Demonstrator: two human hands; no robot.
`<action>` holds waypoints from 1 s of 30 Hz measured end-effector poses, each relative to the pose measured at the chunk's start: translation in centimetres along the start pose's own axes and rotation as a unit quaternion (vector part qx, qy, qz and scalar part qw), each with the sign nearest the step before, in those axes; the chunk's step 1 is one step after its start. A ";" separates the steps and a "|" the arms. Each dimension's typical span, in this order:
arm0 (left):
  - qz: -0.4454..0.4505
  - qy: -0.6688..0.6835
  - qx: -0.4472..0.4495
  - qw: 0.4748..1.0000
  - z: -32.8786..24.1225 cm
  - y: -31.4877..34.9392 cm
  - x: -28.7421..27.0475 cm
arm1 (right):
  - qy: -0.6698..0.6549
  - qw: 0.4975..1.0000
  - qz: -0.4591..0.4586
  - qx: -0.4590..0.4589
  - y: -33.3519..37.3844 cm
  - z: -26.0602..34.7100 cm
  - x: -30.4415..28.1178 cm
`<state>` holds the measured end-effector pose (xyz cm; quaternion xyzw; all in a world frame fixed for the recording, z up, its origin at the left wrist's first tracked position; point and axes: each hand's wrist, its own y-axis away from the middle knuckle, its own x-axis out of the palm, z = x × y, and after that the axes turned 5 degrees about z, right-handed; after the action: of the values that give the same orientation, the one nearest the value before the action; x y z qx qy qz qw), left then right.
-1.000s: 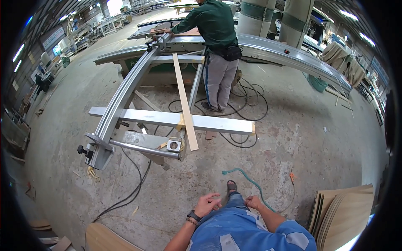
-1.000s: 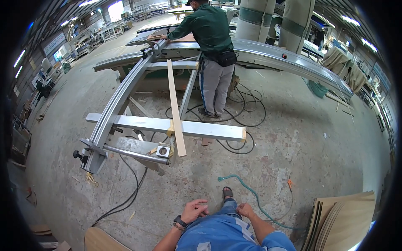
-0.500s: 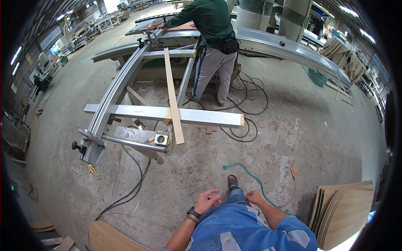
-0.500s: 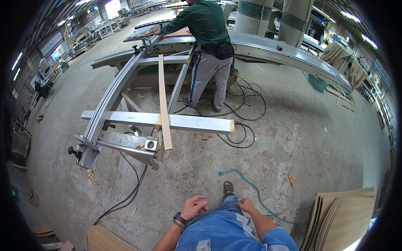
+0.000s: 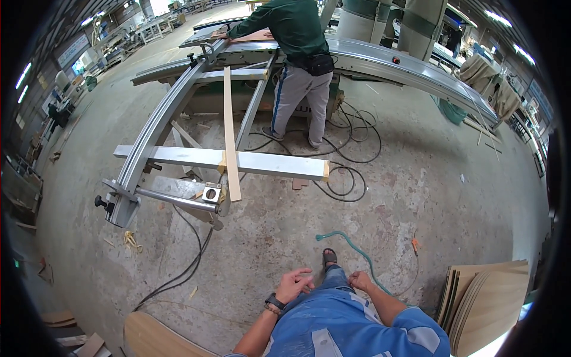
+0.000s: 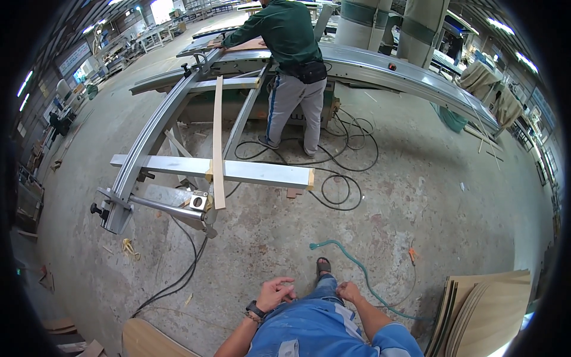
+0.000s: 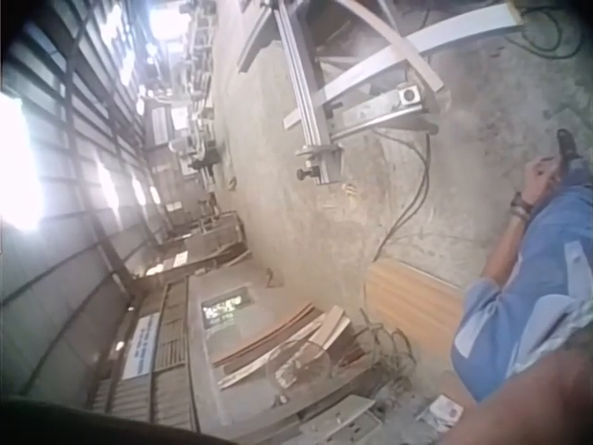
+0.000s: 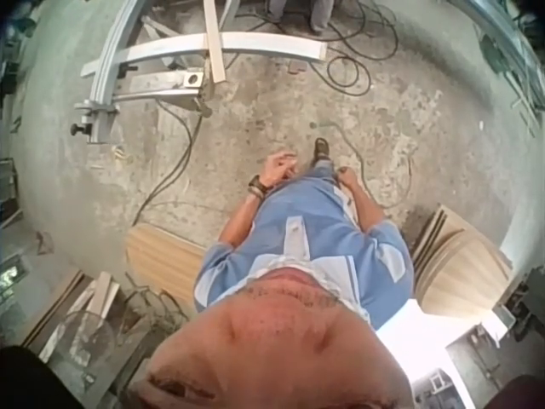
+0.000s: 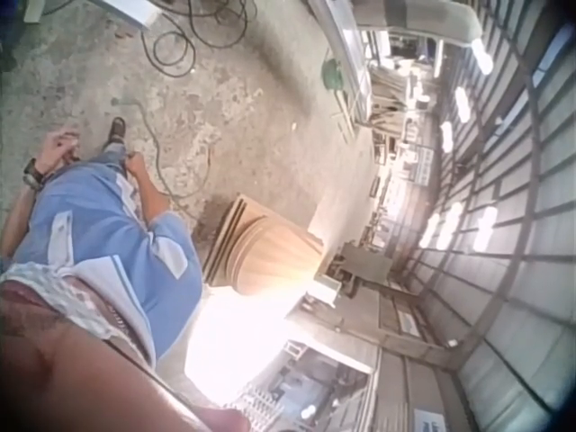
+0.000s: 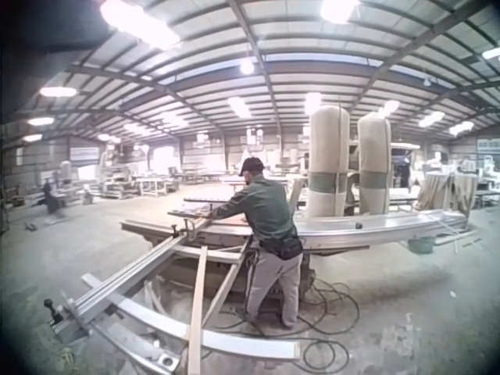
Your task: Operating a sliding table saw to cut wooden panels in a manufacturing environment.
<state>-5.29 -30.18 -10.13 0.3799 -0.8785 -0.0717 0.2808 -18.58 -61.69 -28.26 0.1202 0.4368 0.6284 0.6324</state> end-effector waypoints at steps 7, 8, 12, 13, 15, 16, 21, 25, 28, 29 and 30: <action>-0.001 0.013 -0.016 1.000 1.2 -1.1 2.5 | 0.010 1.000 0.008 -0.012 0.5 -1.7 -2.4; -0.001 0.013 -0.015 1.000 1.3 -1.3 2.8 | 0.011 1.000 0.008 -0.012 0.5 -2.0 -2.7; 0.000 0.020 -0.012 1.000 1.9 -1.7 4.5 | 0.021 1.000 0.007 -0.016 1.0 -3.0 -4.0; 0.000 0.021 -0.011 1.000 2.0 -1.8 4.9 | 0.024 1.000 0.007 -0.017 1.2 -3.2 -4.3; -0.002 0.017 -0.013 1.000 2.1 -2.0 5.6 | 0.015 1.000 0.009 -0.005 1.6 -3.4 -4.9; -0.002 0.014 -0.016 1.000 2.2 -2.1 6.1 | 0.004 1.000 0.011 0.008 1.6 -3.7 -5.3; -0.011 0.007 -0.020 1.000 2.9 -2.9 7.8 | -0.018 1.000 0.008 0.004 2.0 -5.1 -6.8; -0.014 0.019 -0.027 0.999 3.7 -3.6 8.9 | 0.006 1.000 0.009 -0.011 2.3 -5.4 -8.1; -0.004 0.009 -0.023 1.000 3.9 -4.2 10.1 | 0.003 1.000 0.006 0.005 2.1 -6.9 -9.0; -0.003 0.009 -0.019 1.000 3.8 -4.4 10.6 | -0.001 1.000 0.007 0.011 1.9 -7.4 -9.3; -0.002 0.000 -0.017 1.000 3.7 -4.6 11.1 | -0.001 1.000 0.009 0.004 1.9 -7.9 -9.8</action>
<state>-10.57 -41.58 -9.91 0.3771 -0.8761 -0.0871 0.2874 -23.79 -73.31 -27.70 0.1276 0.4375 0.6323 0.6265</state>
